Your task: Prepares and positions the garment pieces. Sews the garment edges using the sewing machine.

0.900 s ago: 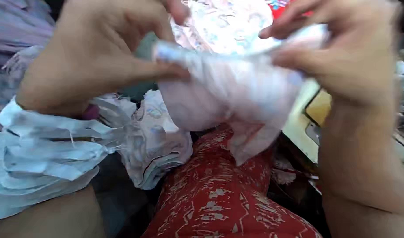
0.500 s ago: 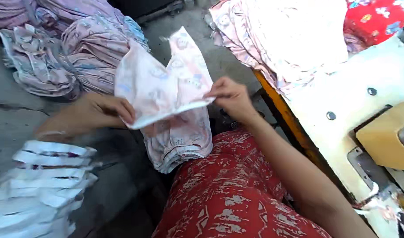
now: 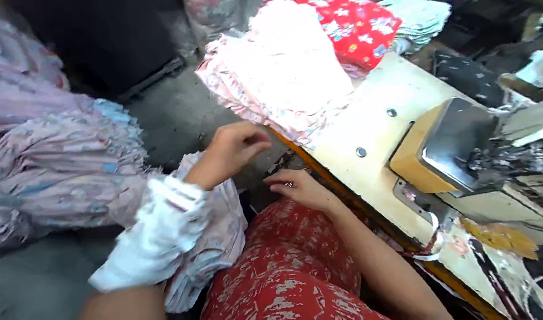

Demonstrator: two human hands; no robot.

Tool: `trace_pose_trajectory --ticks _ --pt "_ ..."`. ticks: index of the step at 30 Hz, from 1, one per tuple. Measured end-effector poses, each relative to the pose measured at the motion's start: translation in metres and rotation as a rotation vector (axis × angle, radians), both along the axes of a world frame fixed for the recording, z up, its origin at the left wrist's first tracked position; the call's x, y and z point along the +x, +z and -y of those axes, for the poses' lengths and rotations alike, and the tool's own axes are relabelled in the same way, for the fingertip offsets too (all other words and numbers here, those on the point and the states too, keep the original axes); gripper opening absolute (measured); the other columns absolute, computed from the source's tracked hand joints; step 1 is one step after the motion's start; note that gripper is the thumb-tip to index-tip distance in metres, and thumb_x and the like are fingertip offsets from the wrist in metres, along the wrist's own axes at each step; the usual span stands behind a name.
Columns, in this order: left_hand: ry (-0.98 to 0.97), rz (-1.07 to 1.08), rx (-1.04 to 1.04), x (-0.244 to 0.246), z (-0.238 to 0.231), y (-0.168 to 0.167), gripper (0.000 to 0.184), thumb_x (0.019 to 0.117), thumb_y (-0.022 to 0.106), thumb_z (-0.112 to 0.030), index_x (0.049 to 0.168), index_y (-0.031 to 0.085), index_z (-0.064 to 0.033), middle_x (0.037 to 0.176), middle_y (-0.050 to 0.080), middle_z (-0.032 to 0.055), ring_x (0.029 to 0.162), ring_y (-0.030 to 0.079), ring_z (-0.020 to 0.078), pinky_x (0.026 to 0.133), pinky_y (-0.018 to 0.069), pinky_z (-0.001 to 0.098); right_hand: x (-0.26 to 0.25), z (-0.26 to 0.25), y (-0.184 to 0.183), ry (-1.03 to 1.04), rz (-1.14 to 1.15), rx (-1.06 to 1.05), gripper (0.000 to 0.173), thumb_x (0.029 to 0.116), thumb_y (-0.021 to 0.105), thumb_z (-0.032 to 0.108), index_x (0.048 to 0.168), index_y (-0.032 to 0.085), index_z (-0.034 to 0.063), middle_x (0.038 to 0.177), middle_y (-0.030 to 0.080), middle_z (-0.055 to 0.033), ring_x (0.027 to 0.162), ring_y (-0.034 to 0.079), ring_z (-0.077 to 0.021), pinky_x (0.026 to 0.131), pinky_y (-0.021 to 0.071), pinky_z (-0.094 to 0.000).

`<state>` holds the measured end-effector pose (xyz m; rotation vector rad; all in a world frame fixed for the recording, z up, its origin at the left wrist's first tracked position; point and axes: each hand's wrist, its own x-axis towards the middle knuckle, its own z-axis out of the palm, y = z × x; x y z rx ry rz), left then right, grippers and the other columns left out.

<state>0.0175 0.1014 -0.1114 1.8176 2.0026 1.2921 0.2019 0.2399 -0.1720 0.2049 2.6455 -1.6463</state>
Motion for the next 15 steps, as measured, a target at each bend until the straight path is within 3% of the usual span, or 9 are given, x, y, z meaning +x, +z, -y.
trace_pose_trajectory --ticks 3,5,6,8,9,10,12,13,15 --pt "0.02 -0.154 0.073 0.005 -0.122 -0.004 0.018 0.0931 0.071 -0.012 0.098 0.073 0.0048 0.093 0.072 0.0194 0.092 0.069 0.032 0.087 0.0541 0.0452 0.02 -0.04 0.01 -0.352 -0.16 -0.142 0.024 0.1018 0.058 0.009 0.115 0.071 -0.0059 0.108 0.073 -0.0115 0.097 0.07 -0.0083 0.09 0.0569 -0.025" --pt "0.022 -0.097 -0.223 -0.002 -0.184 -0.013 0.031 0.0938 0.074 -0.019 0.108 0.07 0.0085 0.105 0.068 0.0279 0.106 0.064 0.0452 0.096 0.0467 0.0608 0.03 -0.064 0.017 -0.526 -0.256 -0.22 0.02 0.1007 0.058 0.005 0.112 0.07 -0.007 0.1 0.074 -0.0078 0.09 0.072 -0.0077 0.088 0.0593 -0.0261" --pt "0.016 -0.027 -0.383 -0.009 -0.206 -0.02 0.032 0.0959 0.072 -0.02 0.111 0.069 0.0089 0.108 0.067 0.0288 0.108 0.064 0.0454 0.098 0.0466 0.063 0.036 -0.075 0.02 -0.591 -0.303 -0.266 0.019 0.1003 0.057 0.003 0.112 0.07 -0.0061 0.096 0.075 -0.0054 0.087 0.072 -0.0081 0.087 0.0601 -0.0268" --pt "-0.015 0.152 -0.466 -0.022 -0.223 -0.027 0.026 0.1015 0.063 -0.018 0.106 0.069 0.0074 0.095 0.068 0.0218 0.09 0.066 0.0318 0.087 0.0519 0.0508 0.043 -0.098 0.028 -0.674 -0.39 -0.383 0.019 0.101 0.053 0.001 0.109 0.07 -0.0035 0.091 0.075 -0.0024 0.084 0.073 -0.01 0.086 0.0612 -0.0291" --pt "-0.048 0.25 -0.416 -0.027 -0.221 -0.022 0.025 0.1042 0.058 -0.018 0.1 0.069 0.0045 0.083 0.064 0.0117 0.074 0.059 0.0171 0.073 0.0499 0.0361 0.043 -0.109 0.034 -0.691 -0.403 -0.444 0.023 0.1033 0.049 0.003 0.107 0.07 -0.0023 0.089 0.076 -0.0019 0.083 0.073 -0.0108 0.086 0.0611 -0.0301" --pt "-0.101 0.334 -0.38 -0.029 -0.215 -0.014 0.025 0.1057 0.055 -0.017 0.098 0.068 0.0035 0.076 0.061 0.0049 0.066 0.054 0.0075 0.066 0.0482 0.0269 0.039 -0.117 0.041 -0.691 -0.369 -0.478 0.031 0.1067 0.041 0.009 0.104 0.07 -0.0023 0.087 0.075 -0.0016 0.081 0.073 -0.0105 0.085 0.0607 -0.0298" --pt "-0.252 0.346 -0.334 -0.023 -0.198 0.003 0.022 0.1044 0.053 -0.01 0.095 0.066 0.0054 0.071 0.057 0.0004 0.061 0.049 0.0014 0.061 0.0442 0.0208 0.018 -0.128 0.052 -0.638 -0.226 -0.523 0.054 0.1127 0.026 0.028 0.108 0.067 -0.0075 0.087 0.074 -0.0046 0.08 0.072 -0.0111 0.083 0.0597 -0.0307" --pt "-0.353 0.279 -0.31 -0.018 -0.192 0.007 0.019 0.1014 0.055 -0.006 0.093 0.066 0.0071 0.07 0.058 0.0017 0.06 0.05 0.0014 0.06 0.0448 0.0203 0.002 -0.131 0.052 -0.622 -0.193 -0.576 0.058 0.1131 0.025 0.034 0.115 0.064 -0.0088 0.09 0.074 -0.0063 0.081 0.072 -0.012 0.082 0.0596 -0.0318" --pt "-0.592 0.158 -0.315 -0.002 -0.184 0.013 0.015 0.096 0.063 -0.004 0.087 0.068 0.006 0.072 0.063 0.0038 0.062 0.054 0.0016 0.06 0.0462 0.0191 -0.025 -0.133 0.046 -0.765 -0.273 -0.749 0.036 0.1109 0.043 0.03 0.119 0.06 -0.0013 0.092 0.069 -0.0047 0.08 0.068 -0.01 0.077 0.0586 -0.0301"
